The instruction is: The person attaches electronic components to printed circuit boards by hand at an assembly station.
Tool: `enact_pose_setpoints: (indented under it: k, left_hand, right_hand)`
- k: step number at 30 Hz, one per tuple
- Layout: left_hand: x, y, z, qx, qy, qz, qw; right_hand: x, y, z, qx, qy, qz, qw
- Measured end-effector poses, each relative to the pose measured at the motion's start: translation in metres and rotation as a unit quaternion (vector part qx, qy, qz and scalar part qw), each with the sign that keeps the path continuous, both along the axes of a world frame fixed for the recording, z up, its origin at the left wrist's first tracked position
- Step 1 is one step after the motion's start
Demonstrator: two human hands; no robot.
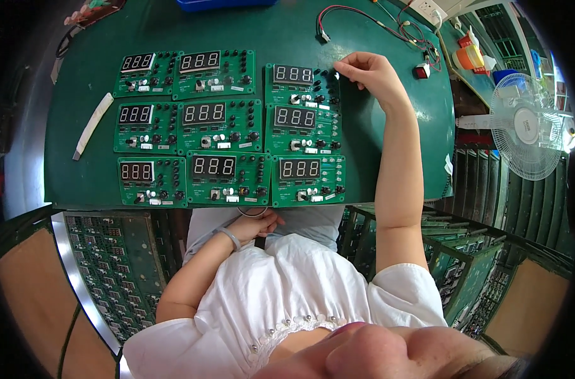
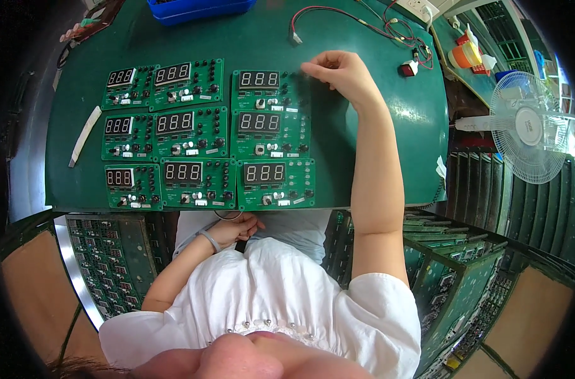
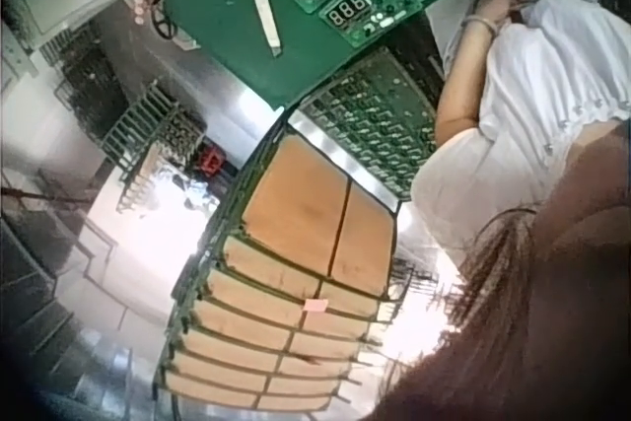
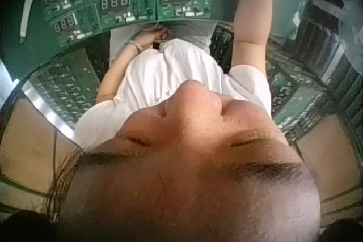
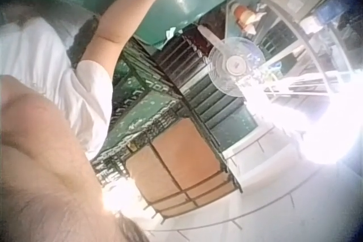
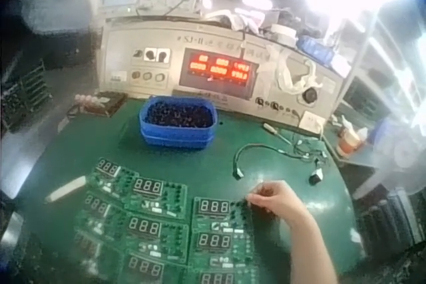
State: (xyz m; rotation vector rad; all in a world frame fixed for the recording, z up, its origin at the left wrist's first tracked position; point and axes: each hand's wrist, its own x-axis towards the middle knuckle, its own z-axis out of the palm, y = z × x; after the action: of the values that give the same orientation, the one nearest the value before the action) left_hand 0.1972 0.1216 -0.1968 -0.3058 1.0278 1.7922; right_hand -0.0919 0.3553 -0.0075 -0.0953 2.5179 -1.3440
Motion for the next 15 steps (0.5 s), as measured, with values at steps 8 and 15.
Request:
enact_pose_setpoints:
  k: [8,15]
  left_hand:
    - [0.002,-0.003,-0.015,0.028,0.010,-0.003,1.000]
    - [0.003,-0.004,-0.015,0.014,0.006,-0.010,1.000]
  right_hand:
    - [-0.001,-0.008,-0.001,0.038,0.021,0.024,0.999]
    - [-0.001,-0.007,-0.001,0.076,0.040,0.064,0.994]
